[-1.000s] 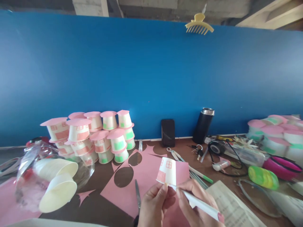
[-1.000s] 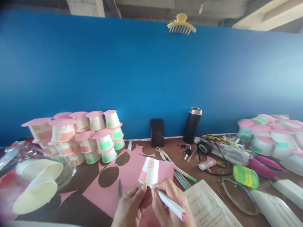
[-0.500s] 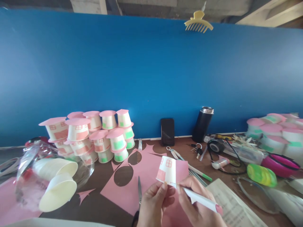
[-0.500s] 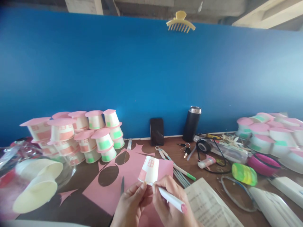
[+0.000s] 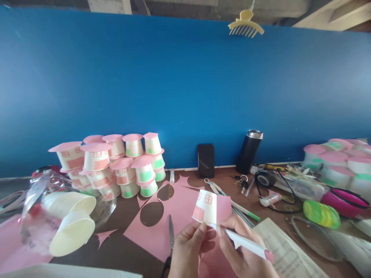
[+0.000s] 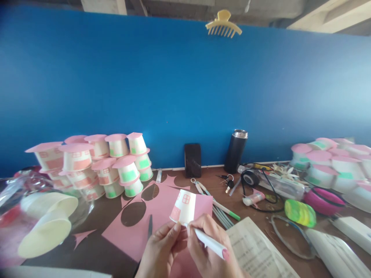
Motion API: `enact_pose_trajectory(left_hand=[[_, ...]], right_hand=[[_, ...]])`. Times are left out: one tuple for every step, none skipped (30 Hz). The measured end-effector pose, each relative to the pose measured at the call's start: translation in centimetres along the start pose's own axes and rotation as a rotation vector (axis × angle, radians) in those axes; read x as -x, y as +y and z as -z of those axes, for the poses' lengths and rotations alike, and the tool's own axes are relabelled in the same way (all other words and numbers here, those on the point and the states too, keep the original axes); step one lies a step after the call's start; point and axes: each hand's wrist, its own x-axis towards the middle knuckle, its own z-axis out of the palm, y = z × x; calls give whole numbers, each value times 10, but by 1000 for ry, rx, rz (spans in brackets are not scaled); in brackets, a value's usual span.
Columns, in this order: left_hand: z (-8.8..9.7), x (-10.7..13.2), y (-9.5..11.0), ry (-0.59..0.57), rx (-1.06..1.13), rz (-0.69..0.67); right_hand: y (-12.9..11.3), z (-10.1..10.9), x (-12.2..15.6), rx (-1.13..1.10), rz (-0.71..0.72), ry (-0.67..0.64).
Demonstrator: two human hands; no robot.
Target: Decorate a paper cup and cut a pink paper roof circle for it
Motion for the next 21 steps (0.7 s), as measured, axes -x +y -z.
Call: enact_pose_trajectory(left_hand=[[0,0,0,-2,-1,-2],[0,0,0,-7,-2,-4],[0,0,0,-13,-1,-6],[0,0,-1,-19,0,-7],[1,-1,-1,-23,1,-7],[1,-1,-1,-26,1,-6],[1,-1,-1,-25,2,-4],[1,-1,-1,-23,3,-3],[1,-1,-1,-20,5,-1],[1,0,-1,-17,7,-1],[0,0,0,-15,9,1],[0,1,1,-14,11,3],[-1,2,2,-17,12,5],[-1,2,2,-21,12,7],[-2,3,3,-25,14,8],[-2,3,3,-29,15,8],[-2,4,4,-30,17,7],[-2,4,4,-31,18,6],[-2,4,4,-30,19,5],[-2,4,3,-31,19,4],[-2,3,3,-30,21,2]], right_hand=[[0,0,0,0,-2,1],[0,0,0,-1,-2,0],[0,0,-1,-2,-2,0],[-1,1,-1,-1,-3,-1],[-1,1,-1,2,-3,-4],[-1,1,-1,5,-2,-6],[-1,1,-1,7,0,-9],[-1,1,0,10,1,-11],[-1,1,0,11,5,-12],[0,1,0,12,9,-9],[0,1,0,12,10,-3],[0,1,0,11,10,3],[1,1,0,5,15,10],[1,1,0,-2,21,17],[1,1,-1,-10,26,23],[2,1,-1,-16,30,26],[2,1,-2,-20,36,25],[2,1,-2,-21,37,22],[2,1,-2,-20,35,18],[2,2,-2,-17,27,11],[2,2,-2,-15,15,2]])
